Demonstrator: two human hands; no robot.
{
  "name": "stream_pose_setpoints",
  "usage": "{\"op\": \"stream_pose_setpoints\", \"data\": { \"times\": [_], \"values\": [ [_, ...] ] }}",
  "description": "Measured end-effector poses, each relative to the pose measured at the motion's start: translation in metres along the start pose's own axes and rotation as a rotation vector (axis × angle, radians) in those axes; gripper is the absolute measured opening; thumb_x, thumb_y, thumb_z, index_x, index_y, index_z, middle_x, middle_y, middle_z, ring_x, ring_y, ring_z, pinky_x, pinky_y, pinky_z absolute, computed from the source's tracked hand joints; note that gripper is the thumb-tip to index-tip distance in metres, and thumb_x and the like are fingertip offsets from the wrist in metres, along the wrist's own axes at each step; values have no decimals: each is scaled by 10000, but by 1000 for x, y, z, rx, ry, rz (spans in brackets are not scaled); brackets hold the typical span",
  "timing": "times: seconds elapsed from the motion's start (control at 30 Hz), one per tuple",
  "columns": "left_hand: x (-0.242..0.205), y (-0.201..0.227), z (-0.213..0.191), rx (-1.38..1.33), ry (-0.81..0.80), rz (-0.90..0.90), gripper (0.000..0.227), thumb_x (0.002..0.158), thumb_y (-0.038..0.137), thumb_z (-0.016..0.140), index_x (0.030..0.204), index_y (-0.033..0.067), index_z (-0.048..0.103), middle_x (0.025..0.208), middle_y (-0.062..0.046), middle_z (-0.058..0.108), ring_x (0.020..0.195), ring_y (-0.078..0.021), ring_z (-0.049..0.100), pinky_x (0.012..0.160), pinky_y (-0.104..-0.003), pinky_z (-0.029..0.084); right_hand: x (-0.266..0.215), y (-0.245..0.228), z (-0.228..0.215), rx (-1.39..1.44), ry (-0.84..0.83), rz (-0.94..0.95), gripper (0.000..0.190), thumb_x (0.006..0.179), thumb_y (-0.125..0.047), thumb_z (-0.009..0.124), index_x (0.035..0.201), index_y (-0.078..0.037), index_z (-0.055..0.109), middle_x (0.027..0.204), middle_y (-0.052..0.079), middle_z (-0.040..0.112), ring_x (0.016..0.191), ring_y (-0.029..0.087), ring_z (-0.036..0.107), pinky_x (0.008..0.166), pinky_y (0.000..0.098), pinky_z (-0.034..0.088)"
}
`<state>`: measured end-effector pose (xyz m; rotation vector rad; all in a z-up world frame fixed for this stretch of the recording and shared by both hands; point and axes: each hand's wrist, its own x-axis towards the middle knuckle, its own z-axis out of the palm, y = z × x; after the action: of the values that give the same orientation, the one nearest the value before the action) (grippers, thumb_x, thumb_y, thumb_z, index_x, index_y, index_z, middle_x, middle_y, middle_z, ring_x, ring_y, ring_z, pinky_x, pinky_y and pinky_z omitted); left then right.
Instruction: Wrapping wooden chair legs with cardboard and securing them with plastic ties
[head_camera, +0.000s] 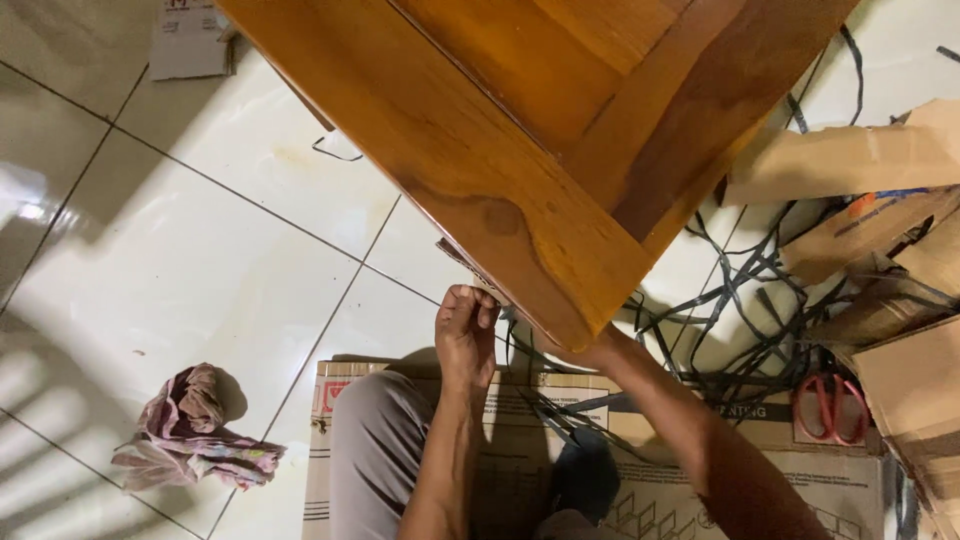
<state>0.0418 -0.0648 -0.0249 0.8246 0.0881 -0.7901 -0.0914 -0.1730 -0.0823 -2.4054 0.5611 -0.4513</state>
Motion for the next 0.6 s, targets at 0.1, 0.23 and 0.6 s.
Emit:
{"op": "stream_pose_setpoints", "data": {
  "times": [0.1,0.23,0.6],
  "values": [
    [-17,3,4,-2,26,-17,113,1009,142,571,908,93,559,734,-65,596,543,-82,451,628,-244,382,16,-3,-13,41,-13,29,295,959,-217,514,1207,-124,645,1033,135,712,943,309,671,824,424,503],
    [-35,-2,13,96,9,21,141,1028,150,566,902,104,522,766,-83,590,587,-105,453,644,-260,382,26,-16,-31,94,-22,72,227,950,-187,517,1110,-85,642,949,175,692,869,358,653,762,445,485],
    [-23,22,10,598,-291,87,216,1074,135,504,874,60,538,742,-104,567,657,-134,391,655,-306,433,40,-69,-72,216,-37,163,170,928,-117,525,884,5,635,753,269,645,695,472,611,616,495,444]
  ]
}}
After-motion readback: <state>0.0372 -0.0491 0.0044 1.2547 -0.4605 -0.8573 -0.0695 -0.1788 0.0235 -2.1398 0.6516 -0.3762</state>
